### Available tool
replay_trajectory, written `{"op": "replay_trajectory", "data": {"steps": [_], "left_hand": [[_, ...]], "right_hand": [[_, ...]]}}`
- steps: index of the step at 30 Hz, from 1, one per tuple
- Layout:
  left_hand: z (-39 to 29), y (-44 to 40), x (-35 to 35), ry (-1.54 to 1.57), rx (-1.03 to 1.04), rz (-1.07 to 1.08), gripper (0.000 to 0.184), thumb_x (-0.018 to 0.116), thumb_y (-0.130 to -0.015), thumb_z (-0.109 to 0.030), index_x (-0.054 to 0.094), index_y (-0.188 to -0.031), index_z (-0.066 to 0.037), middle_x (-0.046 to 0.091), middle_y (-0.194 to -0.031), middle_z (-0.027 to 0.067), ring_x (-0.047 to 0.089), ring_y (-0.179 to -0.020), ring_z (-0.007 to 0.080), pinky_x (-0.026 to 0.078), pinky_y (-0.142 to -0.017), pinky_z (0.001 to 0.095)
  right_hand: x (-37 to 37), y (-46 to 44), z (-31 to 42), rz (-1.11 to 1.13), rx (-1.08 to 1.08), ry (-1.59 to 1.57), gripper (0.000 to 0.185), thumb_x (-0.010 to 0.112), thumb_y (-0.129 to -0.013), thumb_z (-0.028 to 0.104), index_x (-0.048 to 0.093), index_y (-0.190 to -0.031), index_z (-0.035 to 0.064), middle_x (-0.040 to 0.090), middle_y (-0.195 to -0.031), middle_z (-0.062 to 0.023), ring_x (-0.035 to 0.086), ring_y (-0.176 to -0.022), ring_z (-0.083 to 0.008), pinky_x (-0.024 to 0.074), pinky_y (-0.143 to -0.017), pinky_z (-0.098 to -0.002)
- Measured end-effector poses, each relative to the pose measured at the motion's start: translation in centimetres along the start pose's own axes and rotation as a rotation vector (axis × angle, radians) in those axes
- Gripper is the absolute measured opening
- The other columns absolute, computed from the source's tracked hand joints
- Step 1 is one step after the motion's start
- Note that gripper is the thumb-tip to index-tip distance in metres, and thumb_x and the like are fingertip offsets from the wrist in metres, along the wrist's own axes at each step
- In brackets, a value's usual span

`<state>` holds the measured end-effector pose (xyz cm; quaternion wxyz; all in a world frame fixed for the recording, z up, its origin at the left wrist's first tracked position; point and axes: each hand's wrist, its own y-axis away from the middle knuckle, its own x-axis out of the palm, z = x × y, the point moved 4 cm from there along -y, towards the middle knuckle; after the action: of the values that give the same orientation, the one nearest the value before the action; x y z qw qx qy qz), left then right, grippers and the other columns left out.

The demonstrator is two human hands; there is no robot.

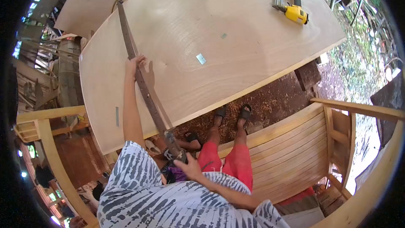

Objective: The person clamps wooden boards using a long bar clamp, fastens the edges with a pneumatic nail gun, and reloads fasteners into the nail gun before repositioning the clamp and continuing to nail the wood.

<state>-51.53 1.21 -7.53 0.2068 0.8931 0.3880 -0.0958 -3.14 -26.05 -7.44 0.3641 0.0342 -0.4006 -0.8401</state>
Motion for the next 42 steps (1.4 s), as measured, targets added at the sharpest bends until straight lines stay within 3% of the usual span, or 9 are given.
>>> {"op": "replay_trajectory", "data": {"steps": [1, 4, 9, 10, 15, 17, 29, 39, 42], "left_hand": [[0.0, -0.4, -0.5, 0.013, 0.003, -0.010, 0.037, 0.068, -0.106, -0.038, 0.064, -0.120, -0.004, 0.067, -0.100, 0.0014, 0.061, -0.075, 0.0123, 0.050, -0.065, 0.0271], [-2.3, 1.5, -0.2, 1.115, -0.369, 0.317, 0.021, 0.064, -0.104, -0.027, 0.064, -0.094, -0.009, 0.049, -0.067, -0.0038, 0.043, -0.052, 0.0067, 0.039, -0.048, 0.0230], [0.9, -3.5, 1.4, 0.470, -0.109, 0.170, 0.031, 0.059, -0.097, -0.013, 0.045, -0.070, -0.016, 0.040, -0.060, -0.0046, 0.038, -0.045, 0.0079, 0.032, -0.039, 0.0240], [0.3, -3.1, 2.4, 0.601, -0.193, 0.188, 0.030, 0.058, -0.096, -0.011, 0.044, -0.070, -0.016, 0.041, -0.060, -0.0041, 0.038, -0.045, 0.0083, 0.033, -0.039, 0.0236], [-1.5, -3.5, 4.8, 0.847, -0.376, 0.287, 0.034, 0.060, -0.094, -0.009, 0.040, -0.067, -0.016, 0.035, -0.059, -0.0042, 0.034, -0.045, 0.0091, 0.034, -0.043, 0.0238], [-2.9, -3.0, 5.0, 0.421, -0.081, 0.113, 0.032, 0.059, -0.094, -0.007, 0.042, -0.068, -0.015, 0.039, -0.062, -0.0030, 0.037, -0.049, 0.0081, 0.035, -0.043, 0.0237], [-11.3, 0.4, 25.5, 0.828, -0.396, 0.327, 0.028, 0.058, -0.089, -0.002, 0.044, -0.067, -0.014, 0.037, -0.059, -0.0044, 0.039, -0.047, 0.0074, 0.034, -0.041, 0.0232], [-15.2, 3.2, 33.5, 0.794, -0.434, 0.251, 0.024, 0.054, -0.088, -0.004, 0.041, -0.073, -0.017, 0.038, -0.059, -0.0040, 0.038, -0.044, 0.0086, 0.034, -0.040, 0.0258], [-15.6, 2.8, 34.0, 0.883, -0.462, 0.256, 0.023, 0.053, -0.086, -0.002, 0.042, -0.072, -0.016, 0.038, -0.058, -0.0039, 0.039, -0.044, 0.0090, 0.034, -0.040, 0.0262]], "right_hand": [[0.2, 1.3, 1.7, -0.050, -0.005, 0.106, 0.080, 0.076, -0.089, 0.061, 0.060, -0.140, 0.0018, 0.072, -0.124, -0.0277, 0.070, -0.117, -0.0429, 0.0532, -0.098, -0.0473], [0.5, 3.3, 3.5, -0.049, 0.023, 0.123, 0.077, 0.077, -0.088, 0.063, 0.063, -0.133, 0.0022, 0.074, -0.113, -0.0277, 0.072, -0.110, -0.0445, 0.0545, -0.094, -0.0495], [-4.7, 1.9, 5.6, -0.206, -0.138, 0.091, 0.062, 0.075, -0.091, 0.059, 0.072, -0.111, 0.0003, 0.075, -0.093, -0.0248, 0.075, -0.093, -0.0433, 0.0543, -0.082, -0.0519], [-5.9, 1.2, 5.3, -0.211, -0.135, 0.120, 0.052, 0.074, -0.094, 0.047, 0.072, -0.113, -0.0009, 0.073, -0.087, -0.0161, 0.072, -0.087, -0.0256, 0.0538, -0.082, -0.0417], [-6.3, 1.4, 5.7, -0.213, -0.085, 0.125, 0.054, 0.074, -0.094, 0.047, 0.071, -0.118, -0.0016, 0.075, -0.094, -0.0186, 0.073, -0.089, -0.0271, 0.0536, -0.085, -0.0433], [-5.5, 3.4, 6.6, -0.207, -0.175, -0.119, 0.057, 0.073, -0.093, 0.048, 0.071, -0.120, -0.0022, 0.075, -0.096, -0.0202, 0.073, -0.090, -0.0292, 0.0541, -0.085, -0.0432], [-24.3, 6.9, 12.4, -0.406, -0.183, 0.193, 0.058, 0.075, -0.085, 0.051, 0.069, -0.109, -0.0015, 0.069, -0.084, -0.0216, 0.071, -0.084, -0.0392, 0.0530, -0.079, -0.0483], [-34.4, 9.9, 14.1, -0.494, -0.190, 0.055, 0.065, 0.073, -0.085, 0.048, 0.069, -0.121, -0.0060, 0.073, -0.102, -0.0162, 0.069, -0.097, -0.0279, 0.0546, -0.087, -0.0398], [-35.2, 10.9, 15.9, -0.461, -0.211, -0.036, 0.076, 0.071, -0.086, 0.060, 0.069, -0.122, -0.0061, 0.067, -0.079, -0.0003, 0.064, -0.072, -0.0099, 0.0500, -0.065, -0.0260]]}}
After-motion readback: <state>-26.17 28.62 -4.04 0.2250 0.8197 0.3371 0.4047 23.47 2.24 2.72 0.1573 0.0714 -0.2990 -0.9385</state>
